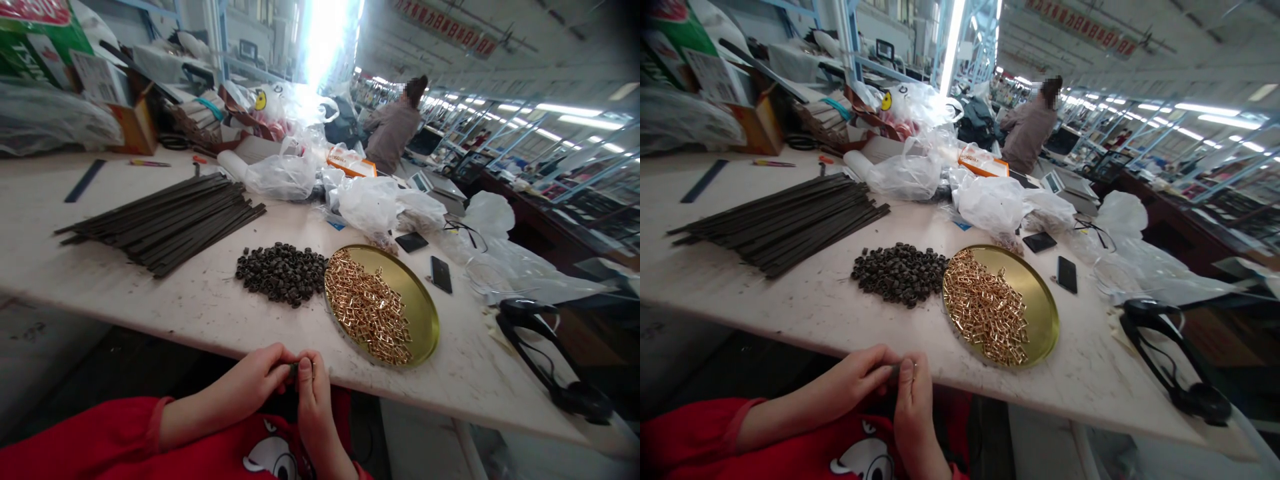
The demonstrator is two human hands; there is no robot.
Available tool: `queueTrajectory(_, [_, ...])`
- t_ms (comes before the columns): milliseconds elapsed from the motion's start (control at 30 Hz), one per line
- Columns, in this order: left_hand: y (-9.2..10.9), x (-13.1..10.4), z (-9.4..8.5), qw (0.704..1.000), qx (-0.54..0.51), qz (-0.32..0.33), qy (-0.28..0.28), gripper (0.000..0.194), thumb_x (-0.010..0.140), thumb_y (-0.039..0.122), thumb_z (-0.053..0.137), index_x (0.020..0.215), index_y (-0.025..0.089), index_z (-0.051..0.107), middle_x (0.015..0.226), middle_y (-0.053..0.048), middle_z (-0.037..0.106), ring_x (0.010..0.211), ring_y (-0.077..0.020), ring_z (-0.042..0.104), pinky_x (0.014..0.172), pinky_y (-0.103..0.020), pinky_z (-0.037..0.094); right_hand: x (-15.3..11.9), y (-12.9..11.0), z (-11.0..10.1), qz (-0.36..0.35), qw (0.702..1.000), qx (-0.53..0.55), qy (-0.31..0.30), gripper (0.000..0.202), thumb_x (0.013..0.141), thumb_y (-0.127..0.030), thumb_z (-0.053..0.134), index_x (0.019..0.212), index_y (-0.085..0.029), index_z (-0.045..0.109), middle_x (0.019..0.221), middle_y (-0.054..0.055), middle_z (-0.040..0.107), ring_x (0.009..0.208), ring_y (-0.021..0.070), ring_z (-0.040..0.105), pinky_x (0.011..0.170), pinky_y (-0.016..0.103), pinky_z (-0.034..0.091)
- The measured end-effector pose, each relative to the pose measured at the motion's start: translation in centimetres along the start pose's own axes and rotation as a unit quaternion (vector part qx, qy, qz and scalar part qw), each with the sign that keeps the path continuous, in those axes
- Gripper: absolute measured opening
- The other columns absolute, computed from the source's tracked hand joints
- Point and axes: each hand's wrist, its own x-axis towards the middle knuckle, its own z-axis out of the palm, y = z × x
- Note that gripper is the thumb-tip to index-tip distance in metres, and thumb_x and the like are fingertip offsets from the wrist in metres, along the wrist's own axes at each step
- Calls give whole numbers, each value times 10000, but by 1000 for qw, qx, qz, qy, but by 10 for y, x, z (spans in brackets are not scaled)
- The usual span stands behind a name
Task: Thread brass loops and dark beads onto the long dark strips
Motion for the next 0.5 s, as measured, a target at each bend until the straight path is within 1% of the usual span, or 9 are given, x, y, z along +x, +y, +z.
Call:
queueTrajectory(67, [2,-1,1,1000,20,12,15,211,788,333,442,843,165,559,739,-14,620,694,-178,568,640,-268,448,0,0,0,4,1000,16,-10,352,868,-531,374,854,-222,543,711,5,504,650,154,458,606,281,385])
queueTrajectory(167, [3,0,-2,999,32,11,27,192,775,349,474,791,169,540,727,-7,621,692,-178,556,621,-264,436,1,-7,-2,-3,998,41,-50,328,882,-490,371,858,-213,546,741,12,530,684,154,478,631,281,393])
queueTrajectory(233, [3,1,-5,999,21,2,31,193,762,357,483,759,170,530,697,0,615,669,-176,551,594,-259,425,3,-13,-6,-4,995,51,-85,301,888,-453,373,867,-206,545,721,4,526,665,145,473,609,271,387])
queueTrajectory(300, [4,1,-7,999,0,-10,40,190,720,359,513,733,170,524,670,8,602,652,-172,543,576,-253,413,5,-16,-10,-5,993,52,-103,252,880,-405,400,878,-200,546,702,-6,514,644,136,460,582,257,377])
queueTrajectory(400, [7,1,-7,996,-66,-45,34,196,642,355,557,696,173,506,602,36,551,587,-149,510,543,-238,383,7,-14,-14,5,994,51,-97,152,836,-322,459,863,-194,536,680,-21,496,618,122,441,554,237,366])
queueTrajectory(500, [10,0,-5,982,-167,-90,8,199,590,332,560,680,180,469,552,64,503,504,-109,454,487,-215,327,7,-10,-13,29,994,56,-88,71,786,-257,486,811,-192,500,631,-45,452,567,105,412,515,218,347])
